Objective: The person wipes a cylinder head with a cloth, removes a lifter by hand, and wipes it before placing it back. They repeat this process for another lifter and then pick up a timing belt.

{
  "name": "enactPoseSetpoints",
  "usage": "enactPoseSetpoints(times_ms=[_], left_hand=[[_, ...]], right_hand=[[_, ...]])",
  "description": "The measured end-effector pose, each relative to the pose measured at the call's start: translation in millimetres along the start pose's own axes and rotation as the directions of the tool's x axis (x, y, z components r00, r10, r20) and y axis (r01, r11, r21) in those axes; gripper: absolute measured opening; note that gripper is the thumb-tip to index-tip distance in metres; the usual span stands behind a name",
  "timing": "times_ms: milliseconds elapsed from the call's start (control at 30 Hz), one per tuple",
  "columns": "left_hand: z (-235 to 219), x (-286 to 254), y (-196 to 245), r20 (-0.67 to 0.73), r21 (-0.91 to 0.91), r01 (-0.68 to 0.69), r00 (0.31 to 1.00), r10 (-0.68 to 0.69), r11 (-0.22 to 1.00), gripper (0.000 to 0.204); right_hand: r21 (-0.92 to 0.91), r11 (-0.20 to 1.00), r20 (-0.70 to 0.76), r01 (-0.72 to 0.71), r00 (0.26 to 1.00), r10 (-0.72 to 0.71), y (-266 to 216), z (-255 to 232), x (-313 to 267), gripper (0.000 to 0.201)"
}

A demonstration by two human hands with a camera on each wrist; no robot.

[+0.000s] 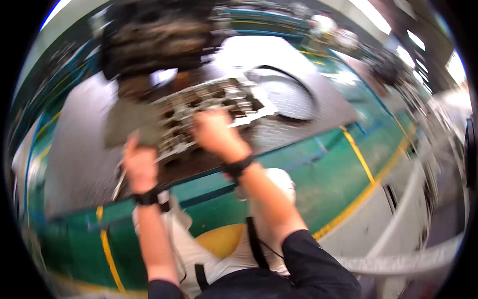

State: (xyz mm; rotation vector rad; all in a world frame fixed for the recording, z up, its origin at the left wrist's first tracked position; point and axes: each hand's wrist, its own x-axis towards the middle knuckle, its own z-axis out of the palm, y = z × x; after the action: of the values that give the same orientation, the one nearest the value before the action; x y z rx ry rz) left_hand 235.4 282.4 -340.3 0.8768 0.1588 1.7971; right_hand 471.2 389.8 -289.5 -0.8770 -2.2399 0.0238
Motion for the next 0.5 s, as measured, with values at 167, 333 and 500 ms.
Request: enactPoseSetpoints(times_ms=[167,333,500], left_hand=[[40,23,13,-0.48,0.072,-0.192,0.854,0.202,0.979,0.042],[6,15,-3,-0.455,0.328,-0.251,0.803,0.385,0.911,0.035],[25,17,-19,-0.418,0.305,-0.247,0.833,0.362,0.92,0.029]], right_hand=[[0.023,1.0,-0.064,-0.011,0.998,0.012,6,20,-4,0.028],[0.036,0.998,-0.053,-0.045,0.997,0.047,5,23,-7,0.032],[-0.015,0.998,-0.074,-0.057,0.996,0.056,3,21,-7,0.032]])
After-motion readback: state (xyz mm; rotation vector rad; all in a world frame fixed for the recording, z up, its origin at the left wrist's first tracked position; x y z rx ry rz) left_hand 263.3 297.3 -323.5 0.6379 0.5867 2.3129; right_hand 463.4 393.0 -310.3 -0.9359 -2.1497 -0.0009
